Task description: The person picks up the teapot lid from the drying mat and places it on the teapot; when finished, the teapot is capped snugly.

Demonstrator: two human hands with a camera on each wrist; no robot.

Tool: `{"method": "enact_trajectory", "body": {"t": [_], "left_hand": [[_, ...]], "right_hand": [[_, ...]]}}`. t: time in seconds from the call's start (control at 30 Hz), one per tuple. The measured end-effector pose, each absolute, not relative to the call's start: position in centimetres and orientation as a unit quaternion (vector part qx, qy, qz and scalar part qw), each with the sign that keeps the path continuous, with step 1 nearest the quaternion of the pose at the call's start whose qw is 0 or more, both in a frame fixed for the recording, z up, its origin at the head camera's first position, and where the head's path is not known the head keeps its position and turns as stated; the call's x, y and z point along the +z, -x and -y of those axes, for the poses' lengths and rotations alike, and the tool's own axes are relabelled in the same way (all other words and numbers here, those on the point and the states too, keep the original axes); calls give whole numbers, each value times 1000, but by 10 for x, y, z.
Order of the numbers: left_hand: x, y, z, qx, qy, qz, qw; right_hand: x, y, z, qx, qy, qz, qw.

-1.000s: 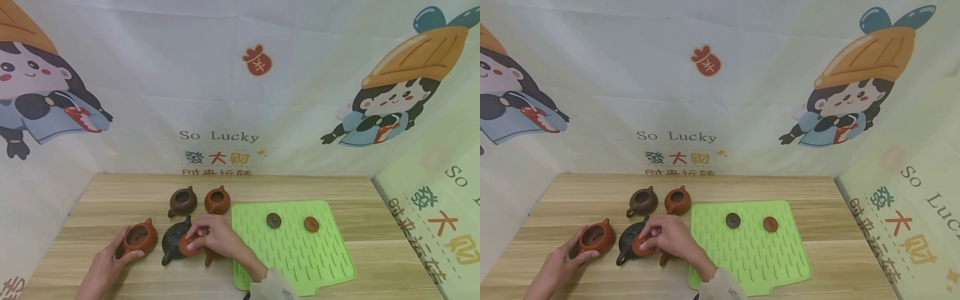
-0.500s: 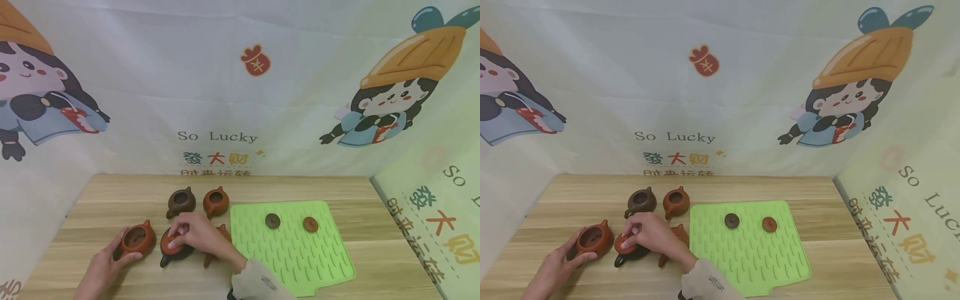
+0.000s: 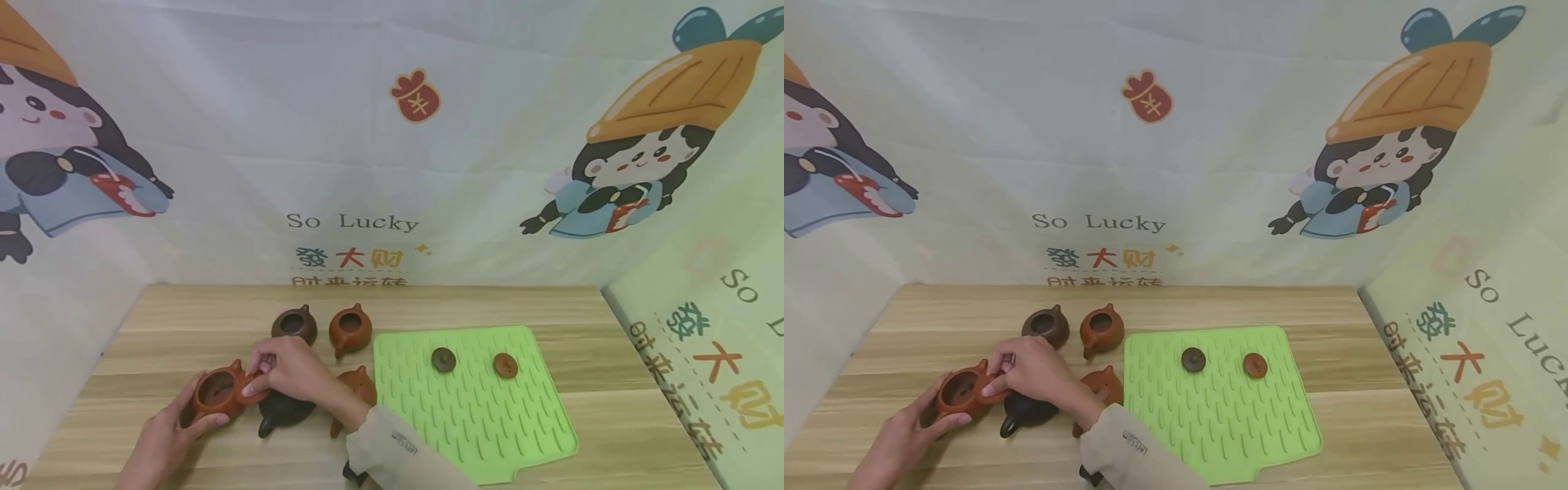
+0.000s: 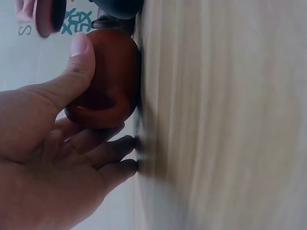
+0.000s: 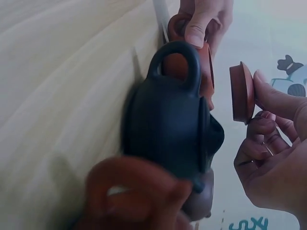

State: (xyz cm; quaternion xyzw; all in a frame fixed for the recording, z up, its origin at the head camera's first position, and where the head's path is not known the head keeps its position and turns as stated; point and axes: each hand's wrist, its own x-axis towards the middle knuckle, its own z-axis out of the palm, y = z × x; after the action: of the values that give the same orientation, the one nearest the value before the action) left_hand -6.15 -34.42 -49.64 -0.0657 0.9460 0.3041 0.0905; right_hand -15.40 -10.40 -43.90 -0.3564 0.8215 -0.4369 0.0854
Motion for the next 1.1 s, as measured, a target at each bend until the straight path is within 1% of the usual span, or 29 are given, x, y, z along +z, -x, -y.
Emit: {"method": "enact_trajectory", "body": {"t": [0.1,0.2,0.23,0.3,0.33,0.53,0.57,0.6,0.67,0.73,0.83,0.87,0.93,1.0,1.1], "left_hand": [[-493,61,342,309,65,-945,91],[-493,60,342,309,60,-946,80],[-493,61,343,312,59,-944,86],[-495,61,344,312,57,-945,79],[-497,60,344,309,59,-947,66],[-494,59,340,314,59,-946,60],[-491,60,340,319,60,-943,73],[-490,60,340,318,61,-943,75],[-490,60,340,317,64,-943,78],[-494,61,342,318,65,-942,82],[-505,61,347,318,56,-945,60],[-509,61,348,317,56,-946,48],[-514,61,350,315,57,-946,41],[-514,61,351,314,62,-946,45],[-503,61,348,318,67,-944,64]], "right_hand": [[-436,157,114,-419,358,-830,81],[-434,159,122,-397,358,-841,82],[-433,159,124,-391,357,-844,83],[-431,160,129,-380,352,-852,81],[-431,160,131,-374,351,-855,80],[-432,162,142,-358,343,-865,77],[-433,162,143,-359,339,-866,82],[-434,163,145,-360,334,-867,86],[-448,168,154,-347,325,-876,81],[-450,168,157,-344,318,-879,88],[-451,167,161,-334,314,-884,90],[-443,164,159,-338,315,-882,96],[-437,160,158,-334,320,-881,97],[-437,158,160,-323,328,-883,90],[-436,156,164,-313,338,-883,86]]}}
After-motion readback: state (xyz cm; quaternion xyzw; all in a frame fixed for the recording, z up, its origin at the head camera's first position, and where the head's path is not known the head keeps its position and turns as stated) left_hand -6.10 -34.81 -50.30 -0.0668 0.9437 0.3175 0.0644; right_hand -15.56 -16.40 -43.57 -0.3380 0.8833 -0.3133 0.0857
